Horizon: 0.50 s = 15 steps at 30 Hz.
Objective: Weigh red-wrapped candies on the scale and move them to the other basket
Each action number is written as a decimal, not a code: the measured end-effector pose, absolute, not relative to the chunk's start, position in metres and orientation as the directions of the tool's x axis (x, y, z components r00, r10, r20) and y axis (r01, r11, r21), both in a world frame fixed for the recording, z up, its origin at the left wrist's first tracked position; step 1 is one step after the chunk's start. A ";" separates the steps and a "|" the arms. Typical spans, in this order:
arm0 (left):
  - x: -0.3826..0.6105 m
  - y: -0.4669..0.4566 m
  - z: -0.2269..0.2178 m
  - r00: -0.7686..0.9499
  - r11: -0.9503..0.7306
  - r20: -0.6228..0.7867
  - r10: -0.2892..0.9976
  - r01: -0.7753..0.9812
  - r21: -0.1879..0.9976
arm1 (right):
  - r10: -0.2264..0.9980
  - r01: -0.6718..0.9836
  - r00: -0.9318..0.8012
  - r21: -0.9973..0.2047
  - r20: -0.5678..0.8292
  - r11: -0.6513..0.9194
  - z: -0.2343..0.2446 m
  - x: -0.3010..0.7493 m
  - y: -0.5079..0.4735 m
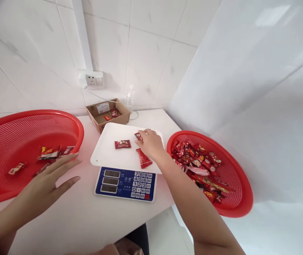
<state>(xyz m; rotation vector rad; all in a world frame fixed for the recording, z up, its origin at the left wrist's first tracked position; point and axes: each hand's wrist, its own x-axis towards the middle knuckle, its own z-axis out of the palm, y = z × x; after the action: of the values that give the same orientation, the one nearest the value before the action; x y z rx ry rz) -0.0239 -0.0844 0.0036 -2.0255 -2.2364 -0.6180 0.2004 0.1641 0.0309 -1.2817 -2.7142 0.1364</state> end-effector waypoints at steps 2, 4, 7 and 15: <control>-0.021 -0.081 0.004 -0.116 0.032 0.310 0.944 0.964 0.263 | 0.698 0.690 -0.715 -0.113 0.049 0.715 0.027 0.199 0.157; -0.017 -0.077 0.005 -0.091 -0.002 0.329 0.940 0.962 0.273 | 0.595 0.592 -0.804 -0.113 -0.011 0.798 0.023 0.194 0.148; -0.013 -0.074 0.007 -0.069 -0.032 0.343 0.937 0.960 0.280 | 0.462 0.469 -0.883 -0.168 -0.082 0.867 0.018 0.184 0.136; -0.022 -0.089 0.014 -0.196 0.112 0.252 0.948 0.944 0.311 | 0.443 0.381 -0.893 -0.388 0.081 0.839 0.035 0.212 0.131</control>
<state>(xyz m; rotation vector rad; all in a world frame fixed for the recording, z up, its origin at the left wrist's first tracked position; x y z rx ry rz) -0.0216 -0.0891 0.0137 -1.9981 -2.3502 -0.6437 0.2115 0.1310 0.0351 -0.6429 -2.8504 0.5498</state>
